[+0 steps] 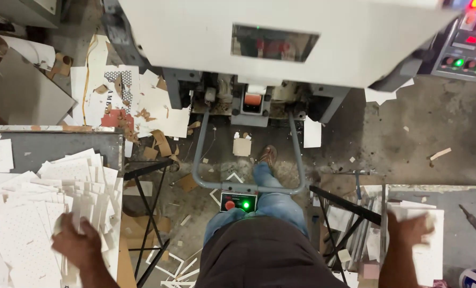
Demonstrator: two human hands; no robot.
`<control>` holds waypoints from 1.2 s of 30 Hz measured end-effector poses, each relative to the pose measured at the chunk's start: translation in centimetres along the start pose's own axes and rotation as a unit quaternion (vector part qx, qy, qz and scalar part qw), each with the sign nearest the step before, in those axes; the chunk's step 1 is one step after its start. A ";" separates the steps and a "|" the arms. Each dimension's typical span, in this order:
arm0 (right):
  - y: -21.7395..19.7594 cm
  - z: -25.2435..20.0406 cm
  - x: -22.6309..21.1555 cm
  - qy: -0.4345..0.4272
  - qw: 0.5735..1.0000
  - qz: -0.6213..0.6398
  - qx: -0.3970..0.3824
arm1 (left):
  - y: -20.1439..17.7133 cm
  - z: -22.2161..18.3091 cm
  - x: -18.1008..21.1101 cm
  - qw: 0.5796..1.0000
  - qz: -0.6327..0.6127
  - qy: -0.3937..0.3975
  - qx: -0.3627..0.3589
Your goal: Operating a manual-feed die-cutting or creasing machine by placing paper sheets on the bed and engaging the press.
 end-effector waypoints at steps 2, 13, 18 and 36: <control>1.5 -2.9 5.6 0.104 0.993 -0.030 -0.040 | 0.5 1.2 3.0 0.999 -0.005 -0.015 -0.044; 2.5 -7.2 14.1 0.169 0.951 -0.232 -0.114 | -0.4 7.2 17.2 0.969 -0.219 0.062 -0.097; 1.9 -8.0 11.8 0.095 0.970 -0.193 -0.112 | -0.7 8.8 21.0 0.959 -0.244 0.083 -0.120; -5.6 -1.3 12.2 -0.221 0.887 -0.146 0.378 | -4.0 15.2 47.5 0.838 -0.375 0.354 -0.178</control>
Point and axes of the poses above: each hand's wrist, its own z-axis towards the middle knuckle, its own y-axis out of the palm, x = y × z, the point moved 7 cm from there along z, towards the middle knuckle, and after that the axes turned 5 degrees about -z, right-handed, at the moved point
